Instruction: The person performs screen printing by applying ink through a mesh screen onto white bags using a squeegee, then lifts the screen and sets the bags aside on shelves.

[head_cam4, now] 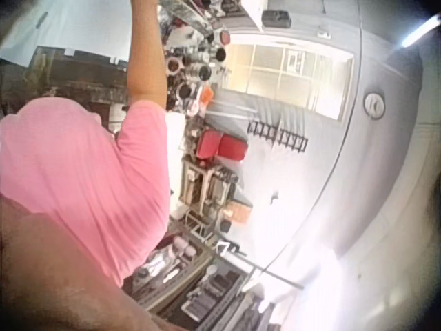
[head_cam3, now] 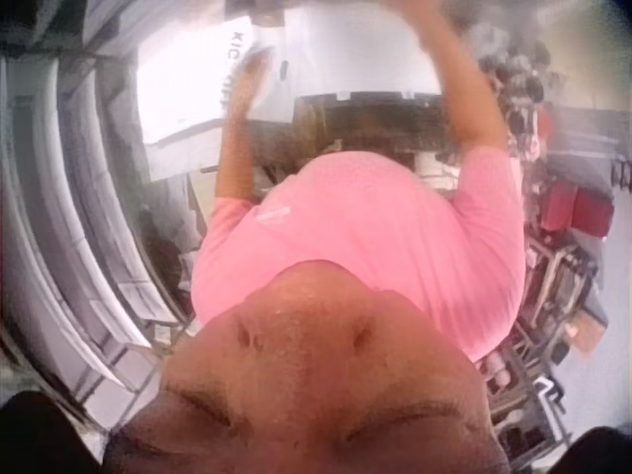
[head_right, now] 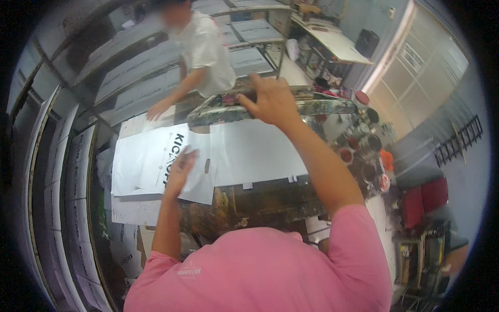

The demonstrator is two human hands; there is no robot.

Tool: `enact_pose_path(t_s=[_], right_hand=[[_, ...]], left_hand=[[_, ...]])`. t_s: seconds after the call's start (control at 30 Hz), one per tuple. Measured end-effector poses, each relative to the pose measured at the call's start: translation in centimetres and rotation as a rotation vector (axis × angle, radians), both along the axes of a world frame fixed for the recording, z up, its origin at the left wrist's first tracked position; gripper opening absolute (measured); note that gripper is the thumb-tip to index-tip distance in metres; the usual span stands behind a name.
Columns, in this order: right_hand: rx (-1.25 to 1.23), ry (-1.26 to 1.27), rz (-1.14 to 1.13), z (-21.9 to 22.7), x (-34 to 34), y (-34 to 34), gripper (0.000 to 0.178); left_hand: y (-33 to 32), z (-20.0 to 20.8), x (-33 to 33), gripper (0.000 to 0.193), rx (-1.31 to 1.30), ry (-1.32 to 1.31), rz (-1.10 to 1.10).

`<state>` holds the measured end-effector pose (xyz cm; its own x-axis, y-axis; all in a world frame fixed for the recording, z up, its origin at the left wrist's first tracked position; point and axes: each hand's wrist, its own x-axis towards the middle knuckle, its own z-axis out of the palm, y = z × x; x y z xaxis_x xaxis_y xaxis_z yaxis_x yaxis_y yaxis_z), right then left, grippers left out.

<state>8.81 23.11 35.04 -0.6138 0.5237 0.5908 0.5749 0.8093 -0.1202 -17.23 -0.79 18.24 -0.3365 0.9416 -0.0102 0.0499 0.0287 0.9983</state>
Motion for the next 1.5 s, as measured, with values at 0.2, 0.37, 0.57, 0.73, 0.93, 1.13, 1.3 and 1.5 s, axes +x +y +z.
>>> enact_pose_path(t_s=[0.2,0.37,0.57,0.73,0.93,1.13,1.3,1.5], right_hand=[[0.011,-0.344,0.12,-11.0,4.5,-6.7,0.075],[-0.574,-0.519,0.212,-19.3,7.2,-8.1,0.039],[-0.531,-0.42,0.223,-27.3,8.3,-10.9,0.043],[-0.479,-0.48,0.245,-31.5,7.8,-11.0,0.057],[-0.335,-0.34,0.246,-33.6,-0.3,2.4,0.053],[-0.346,-0.287,0.205,-33.2,-9.2,17.7,0.038],[-0.449,-0.427,0.302,-30.2,-12.9,25.1,0.054],[-0.317,-0.378,0.228,-31.6,-11.6,21.5,0.043]], left_hand=[[-1.0,2.7,12.9,0.101,0.089,-1.254,0.16],[-5.2,-8.6,14.0,0.116,-0.278,-1.177,0.243],[-4.9,-13.8,14.3,0.133,-0.374,-1.22,0.306],[-4.8,-16.5,14.0,0.139,-0.48,-1.181,0.375],[-3.4,-15.1,14.6,0.129,-0.595,-1.067,0.477],[-2.9,-15.4,14.7,0.139,-0.629,-1.051,0.51],[-3.2,-15.5,15.6,0.129,-0.59,-1.054,0.54],[-3.4,-13.3,15.8,0.123,-0.579,-0.978,0.567]])
